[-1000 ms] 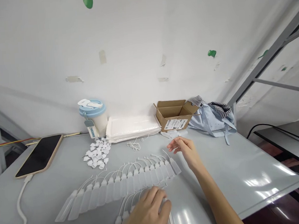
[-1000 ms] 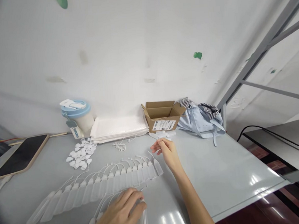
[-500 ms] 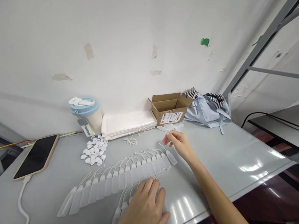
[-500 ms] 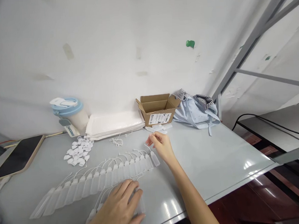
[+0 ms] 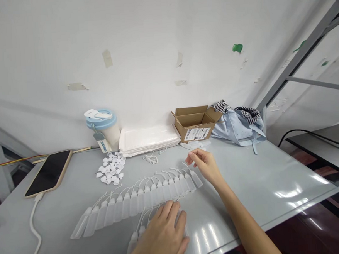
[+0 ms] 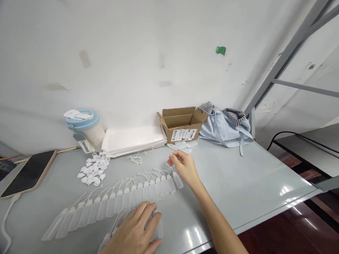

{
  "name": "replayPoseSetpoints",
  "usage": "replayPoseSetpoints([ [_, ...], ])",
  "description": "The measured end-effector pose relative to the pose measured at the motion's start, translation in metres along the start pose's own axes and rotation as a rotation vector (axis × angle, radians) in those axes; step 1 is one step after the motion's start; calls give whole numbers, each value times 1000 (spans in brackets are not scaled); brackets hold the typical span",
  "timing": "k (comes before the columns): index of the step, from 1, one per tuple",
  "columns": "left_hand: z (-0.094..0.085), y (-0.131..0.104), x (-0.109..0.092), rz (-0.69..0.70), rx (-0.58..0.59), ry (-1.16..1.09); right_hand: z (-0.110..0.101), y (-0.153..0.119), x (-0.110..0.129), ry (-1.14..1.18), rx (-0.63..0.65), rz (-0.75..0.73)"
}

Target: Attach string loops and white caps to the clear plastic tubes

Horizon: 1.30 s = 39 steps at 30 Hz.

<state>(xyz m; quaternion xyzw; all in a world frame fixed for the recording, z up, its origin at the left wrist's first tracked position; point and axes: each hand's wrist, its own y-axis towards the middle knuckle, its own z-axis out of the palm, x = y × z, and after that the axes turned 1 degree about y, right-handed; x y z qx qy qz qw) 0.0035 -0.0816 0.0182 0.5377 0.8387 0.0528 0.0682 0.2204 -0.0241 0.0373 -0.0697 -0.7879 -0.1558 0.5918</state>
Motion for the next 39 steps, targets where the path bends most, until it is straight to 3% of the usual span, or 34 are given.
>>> replayPoseSetpoints([
  [5, -3, 0, 0, -25, 15, -45, -2, 1, -1, -49, -20, -15],
  [9, -8, -6, 9, -38, -84, -187, -5, 4, -6, -155, -59, -40],
  [13, -20, -12, 38, -161, -206, -252, -12, 10, -18, -341, -130, -90],
  [18, -37, -19, 82, -338, -216, -247, -24, 20, -38, -535, -135, -169],
  [23, -45, -19, 109, -470, -142, -280, -30, 26, -56, -634, -77, -185],
  [33, -35, 13, 142, -443, -108, -240, -41, 37, -72, -632, -36, -207],
  [39, -22, 37, 144, -433, -89, -191, -45, 35, -72, -542, -62, -159],
])
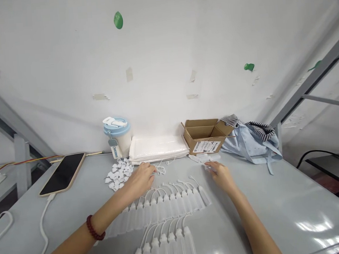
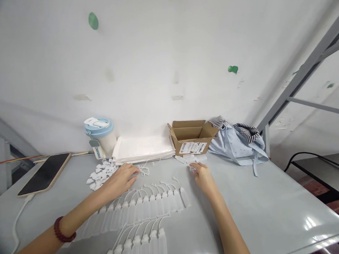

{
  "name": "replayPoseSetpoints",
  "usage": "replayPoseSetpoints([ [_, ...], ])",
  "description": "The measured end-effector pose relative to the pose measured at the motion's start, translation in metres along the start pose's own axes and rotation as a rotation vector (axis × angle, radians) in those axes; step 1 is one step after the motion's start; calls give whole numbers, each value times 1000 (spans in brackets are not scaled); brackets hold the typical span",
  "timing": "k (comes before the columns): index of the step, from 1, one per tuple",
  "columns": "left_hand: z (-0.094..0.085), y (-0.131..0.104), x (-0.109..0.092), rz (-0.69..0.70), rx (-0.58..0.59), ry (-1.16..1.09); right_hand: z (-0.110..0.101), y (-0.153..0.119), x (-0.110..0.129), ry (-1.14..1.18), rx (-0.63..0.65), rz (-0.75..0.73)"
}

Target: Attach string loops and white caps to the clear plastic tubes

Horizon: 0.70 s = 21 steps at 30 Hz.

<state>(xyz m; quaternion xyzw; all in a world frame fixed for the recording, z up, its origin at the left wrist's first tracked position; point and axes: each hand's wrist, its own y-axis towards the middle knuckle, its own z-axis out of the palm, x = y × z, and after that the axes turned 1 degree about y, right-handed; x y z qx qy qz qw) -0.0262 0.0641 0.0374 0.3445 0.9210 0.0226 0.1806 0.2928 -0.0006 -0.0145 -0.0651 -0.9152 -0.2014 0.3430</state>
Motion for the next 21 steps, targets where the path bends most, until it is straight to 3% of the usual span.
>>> replayPoseSetpoints([
  [12, 22, 25, -14, 117, -73, 89, -5, -2, 36, 426, 22, 191],
  [17, 24, 30, -18, 169, -114, 68, -7, -11, 59, 642, 123, 229],
  [21, 20, 24, -21, 177, -190, 16, -11, -17, 75, 1021, 250, 337],
])
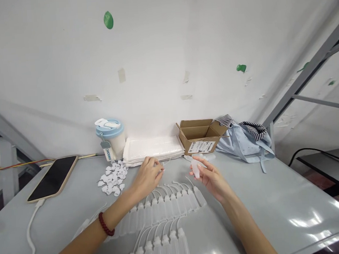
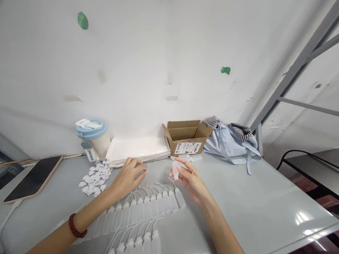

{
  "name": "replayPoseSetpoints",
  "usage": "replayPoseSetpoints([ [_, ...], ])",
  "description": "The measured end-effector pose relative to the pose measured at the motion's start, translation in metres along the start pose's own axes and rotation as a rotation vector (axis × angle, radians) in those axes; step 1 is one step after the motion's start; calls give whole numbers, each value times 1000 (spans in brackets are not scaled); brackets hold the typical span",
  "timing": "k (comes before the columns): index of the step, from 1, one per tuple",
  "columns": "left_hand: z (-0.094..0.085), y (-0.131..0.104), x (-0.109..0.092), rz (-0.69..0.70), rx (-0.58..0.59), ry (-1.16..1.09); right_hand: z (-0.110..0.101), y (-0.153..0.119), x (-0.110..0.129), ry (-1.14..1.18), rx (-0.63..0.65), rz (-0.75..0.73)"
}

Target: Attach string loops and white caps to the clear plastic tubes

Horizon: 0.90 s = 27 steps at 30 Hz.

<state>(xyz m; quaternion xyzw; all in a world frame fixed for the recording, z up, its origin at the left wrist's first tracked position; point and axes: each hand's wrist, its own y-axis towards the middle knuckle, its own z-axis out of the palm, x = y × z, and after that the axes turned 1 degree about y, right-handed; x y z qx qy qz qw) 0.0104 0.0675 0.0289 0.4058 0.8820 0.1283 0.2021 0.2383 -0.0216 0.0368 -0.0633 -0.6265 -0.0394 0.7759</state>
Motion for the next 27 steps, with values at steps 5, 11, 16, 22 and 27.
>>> replayPoseSetpoints([
  [5, -11, -11, -1, -24, -105, -45, 14, -3, -3, 262, 31, 121],
  [11, -23, -31, -12, 6, -261, -215, 37, -10, -9, 235, 34, 135],
  [16, -21, -53, -38, -4, -387, -350, 61, -25, -10, 272, 169, 150],
  [22, -14, -70, -51, -109, -420, -493, 75, -36, -20, 216, 308, 167],
  [27, -15, -74, -53, -44, -444, -500, 78, -36, -21, 226, 320, 119],
])
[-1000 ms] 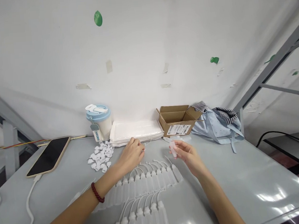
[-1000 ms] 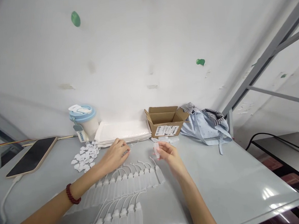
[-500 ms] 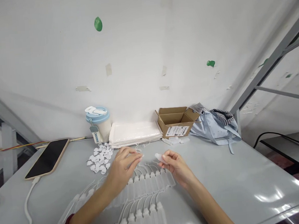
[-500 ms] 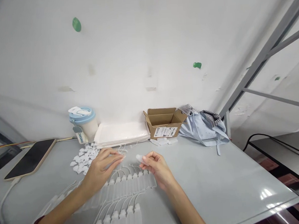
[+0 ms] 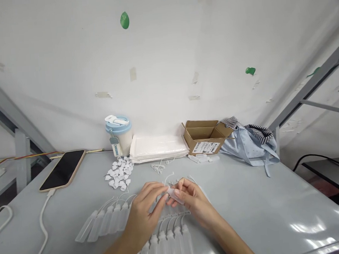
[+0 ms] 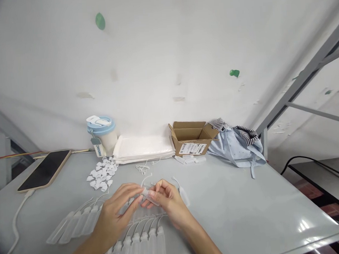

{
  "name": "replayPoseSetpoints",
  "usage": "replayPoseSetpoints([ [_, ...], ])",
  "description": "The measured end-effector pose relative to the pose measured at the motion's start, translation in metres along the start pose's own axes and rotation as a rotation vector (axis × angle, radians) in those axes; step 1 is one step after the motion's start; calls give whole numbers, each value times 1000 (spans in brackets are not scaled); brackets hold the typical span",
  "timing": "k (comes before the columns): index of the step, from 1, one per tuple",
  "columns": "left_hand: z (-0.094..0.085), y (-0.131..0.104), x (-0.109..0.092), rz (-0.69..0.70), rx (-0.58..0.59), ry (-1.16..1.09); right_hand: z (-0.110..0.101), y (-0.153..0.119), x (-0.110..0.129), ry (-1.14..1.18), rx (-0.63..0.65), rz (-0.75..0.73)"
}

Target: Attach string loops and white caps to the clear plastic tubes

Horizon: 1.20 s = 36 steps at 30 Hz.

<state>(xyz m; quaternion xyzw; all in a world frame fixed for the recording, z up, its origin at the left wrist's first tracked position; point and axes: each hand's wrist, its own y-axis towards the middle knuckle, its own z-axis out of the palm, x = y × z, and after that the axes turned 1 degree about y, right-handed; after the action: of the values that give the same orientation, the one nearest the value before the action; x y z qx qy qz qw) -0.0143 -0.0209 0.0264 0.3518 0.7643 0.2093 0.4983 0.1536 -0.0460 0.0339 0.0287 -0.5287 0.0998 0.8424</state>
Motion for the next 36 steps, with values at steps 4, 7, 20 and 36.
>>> replayPoseSetpoints([
  [4, -2, 1, -3, -35, 16, -58, 2, -1, 0, -11, 18, -58],
  [7, -6, 4, -8, -191, 50, -141, 2, -3, -2, -24, 44, -89],
  [20, -6, 17, -11, -417, 166, -208, 4, -7, 5, -74, 55, -173],
  [36, 3, 17, -25, -200, 16, -51, -1, -9, 11, -225, -6, -233],
])
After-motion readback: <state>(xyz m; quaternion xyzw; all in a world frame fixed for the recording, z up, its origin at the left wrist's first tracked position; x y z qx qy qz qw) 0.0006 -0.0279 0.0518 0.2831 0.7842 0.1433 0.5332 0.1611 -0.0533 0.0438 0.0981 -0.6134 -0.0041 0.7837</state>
